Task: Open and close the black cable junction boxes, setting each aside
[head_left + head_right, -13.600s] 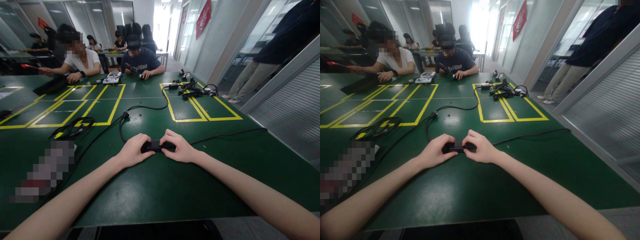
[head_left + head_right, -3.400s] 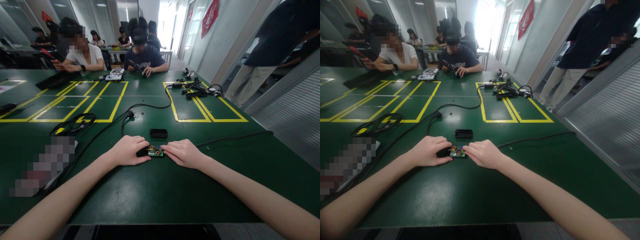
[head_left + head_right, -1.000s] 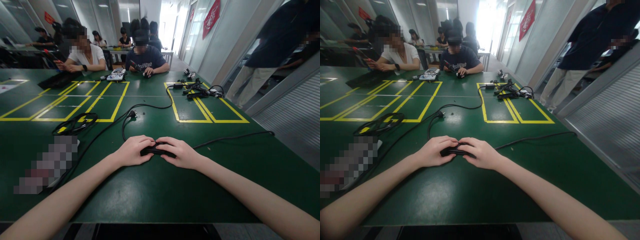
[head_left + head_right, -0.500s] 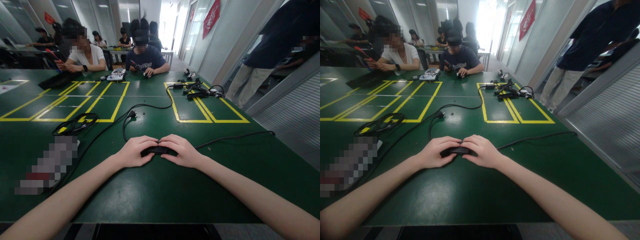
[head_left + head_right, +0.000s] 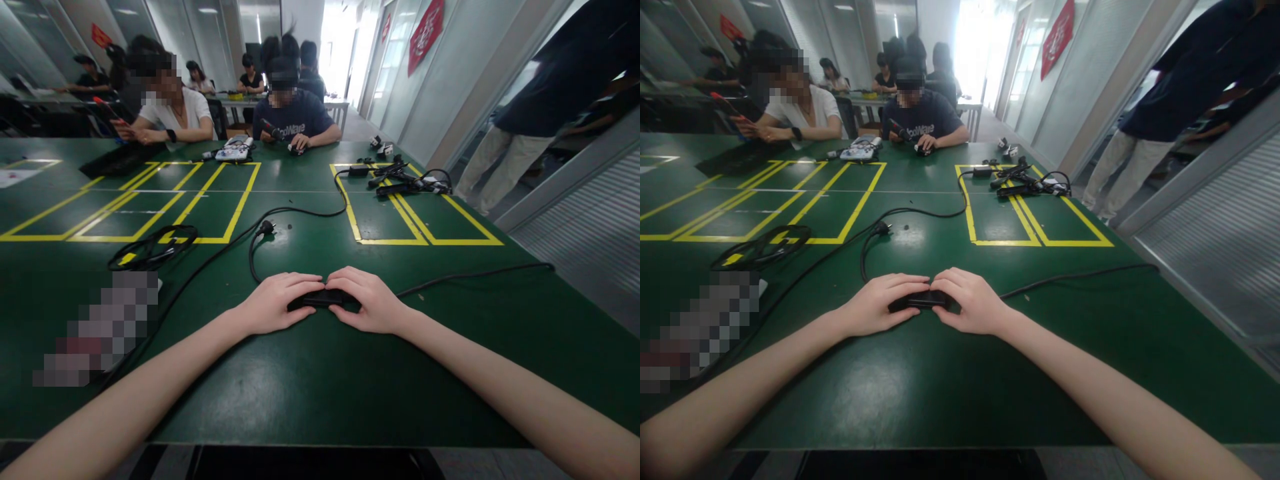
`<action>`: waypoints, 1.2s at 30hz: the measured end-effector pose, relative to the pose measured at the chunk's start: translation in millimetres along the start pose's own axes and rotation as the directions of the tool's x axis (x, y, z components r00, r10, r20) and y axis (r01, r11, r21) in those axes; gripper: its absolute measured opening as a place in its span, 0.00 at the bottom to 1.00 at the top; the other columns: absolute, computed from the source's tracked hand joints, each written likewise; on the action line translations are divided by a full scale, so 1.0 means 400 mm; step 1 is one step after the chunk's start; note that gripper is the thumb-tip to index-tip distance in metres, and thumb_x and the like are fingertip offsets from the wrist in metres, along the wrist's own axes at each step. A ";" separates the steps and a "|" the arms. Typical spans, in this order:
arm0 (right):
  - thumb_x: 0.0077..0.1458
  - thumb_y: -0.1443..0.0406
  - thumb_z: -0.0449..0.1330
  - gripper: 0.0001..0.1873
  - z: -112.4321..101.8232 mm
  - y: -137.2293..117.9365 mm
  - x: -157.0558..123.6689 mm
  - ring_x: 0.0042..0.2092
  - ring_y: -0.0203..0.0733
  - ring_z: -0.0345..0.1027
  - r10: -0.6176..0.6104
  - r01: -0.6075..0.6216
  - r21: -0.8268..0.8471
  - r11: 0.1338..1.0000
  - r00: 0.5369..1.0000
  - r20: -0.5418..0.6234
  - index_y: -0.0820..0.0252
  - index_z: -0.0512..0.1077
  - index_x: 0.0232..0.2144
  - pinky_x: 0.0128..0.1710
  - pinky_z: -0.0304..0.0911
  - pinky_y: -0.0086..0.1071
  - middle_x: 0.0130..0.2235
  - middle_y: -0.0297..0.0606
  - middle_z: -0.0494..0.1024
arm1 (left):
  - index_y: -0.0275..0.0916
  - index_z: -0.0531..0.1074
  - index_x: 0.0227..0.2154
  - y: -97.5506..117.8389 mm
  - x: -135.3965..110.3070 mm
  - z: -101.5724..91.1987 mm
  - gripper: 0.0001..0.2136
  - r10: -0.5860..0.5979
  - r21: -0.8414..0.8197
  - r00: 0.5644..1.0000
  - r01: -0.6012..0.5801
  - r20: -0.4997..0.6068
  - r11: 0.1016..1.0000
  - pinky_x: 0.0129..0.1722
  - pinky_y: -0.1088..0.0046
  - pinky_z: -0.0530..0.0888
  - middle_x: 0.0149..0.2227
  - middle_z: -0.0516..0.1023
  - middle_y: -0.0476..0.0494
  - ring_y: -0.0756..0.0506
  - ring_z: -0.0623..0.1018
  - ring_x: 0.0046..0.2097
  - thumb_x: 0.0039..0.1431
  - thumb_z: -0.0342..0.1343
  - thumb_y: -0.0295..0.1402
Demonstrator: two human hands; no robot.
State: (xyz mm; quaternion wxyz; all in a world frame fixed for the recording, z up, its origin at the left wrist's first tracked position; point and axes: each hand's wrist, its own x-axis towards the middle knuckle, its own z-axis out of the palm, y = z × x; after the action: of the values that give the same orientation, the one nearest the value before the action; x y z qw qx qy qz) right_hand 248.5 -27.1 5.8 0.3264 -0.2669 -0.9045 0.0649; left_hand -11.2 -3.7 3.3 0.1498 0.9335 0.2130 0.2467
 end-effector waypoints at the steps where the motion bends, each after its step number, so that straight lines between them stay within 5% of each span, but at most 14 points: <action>1: 0.61 0.66 0.60 0.11 -0.002 0.001 0.000 0.42 0.48 0.74 0.021 -0.021 0.001 1.000 0.999 0.024 0.57 0.70 0.46 0.41 0.72 0.40 0.42 0.45 0.79 | 0.43 0.71 0.60 0.000 0.001 0.000 0.18 -0.013 0.003 1.000 0.013 0.016 1.000 0.57 0.59 0.77 0.59 0.78 0.37 0.39 0.79 0.58 0.69 0.58 0.35; 14: 0.55 0.66 0.64 0.16 -0.001 0.011 -0.001 0.40 0.49 0.73 0.092 -0.083 -0.072 0.994 0.987 0.132 0.60 0.69 0.47 0.41 0.69 0.40 0.41 0.44 0.78 | 0.39 0.69 0.58 0.026 0.022 -0.009 0.15 -0.058 0.068 0.995 0.053 0.075 0.996 0.53 0.58 0.74 0.53 0.79 0.37 0.38 0.78 0.52 0.74 0.49 0.36; 19: 0.61 0.65 0.61 0.14 0.000 0.011 0.001 0.40 0.48 0.73 0.044 -0.026 -0.098 0.995 0.983 0.180 0.64 0.70 0.49 0.40 0.68 0.39 0.40 0.47 0.79 | 0.37 0.70 0.54 0.025 0.025 0.002 0.17 -0.060 0.141 0.996 0.052 0.058 0.989 0.48 0.60 0.74 0.48 0.81 0.38 0.38 0.79 0.47 0.68 0.58 0.40; 24: 0.70 0.60 0.55 0.15 -0.007 0.010 0.003 0.38 0.48 0.74 0.009 0.024 -0.155 0.988 0.978 0.210 0.66 0.70 0.51 0.38 0.67 0.39 0.39 0.47 0.80 | 0.38 0.72 0.51 0.023 0.027 0.002 0.13 -0.064 0.184 0.996 0.050 0.067 0.982 0.44 0.64 0.73 0.42 0.82 0.41 0.41 0.80 0.42 0.72 0.53 0.40; 36: 0.72 0.57 0.54 0.17 -0.018 -0.007 0.007 0.36 0.45 0.74 -0.017 0.075 -0.254 0.964 0.975 0.223 0.65 0.72 0.48 0.36 0.65 0.36 0.36 0.44 0.80 | 0.36 0.75 0.47 0.033 0.029 -0.010 0.15 -0.033 0.271 0.996 0.008 0.087 0.963 0.39 0.66 0.71 0.36 0.81 0.41 0.42 0.80 0.38 0.73 0.51 0.43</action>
State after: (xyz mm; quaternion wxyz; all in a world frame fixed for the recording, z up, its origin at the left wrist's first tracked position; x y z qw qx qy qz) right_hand 250.1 -28.6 13.9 0.1881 -0.2775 -0.9415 -0.0335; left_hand 0.2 -9.1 16.4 0.0331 0.9531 0.2472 0.1713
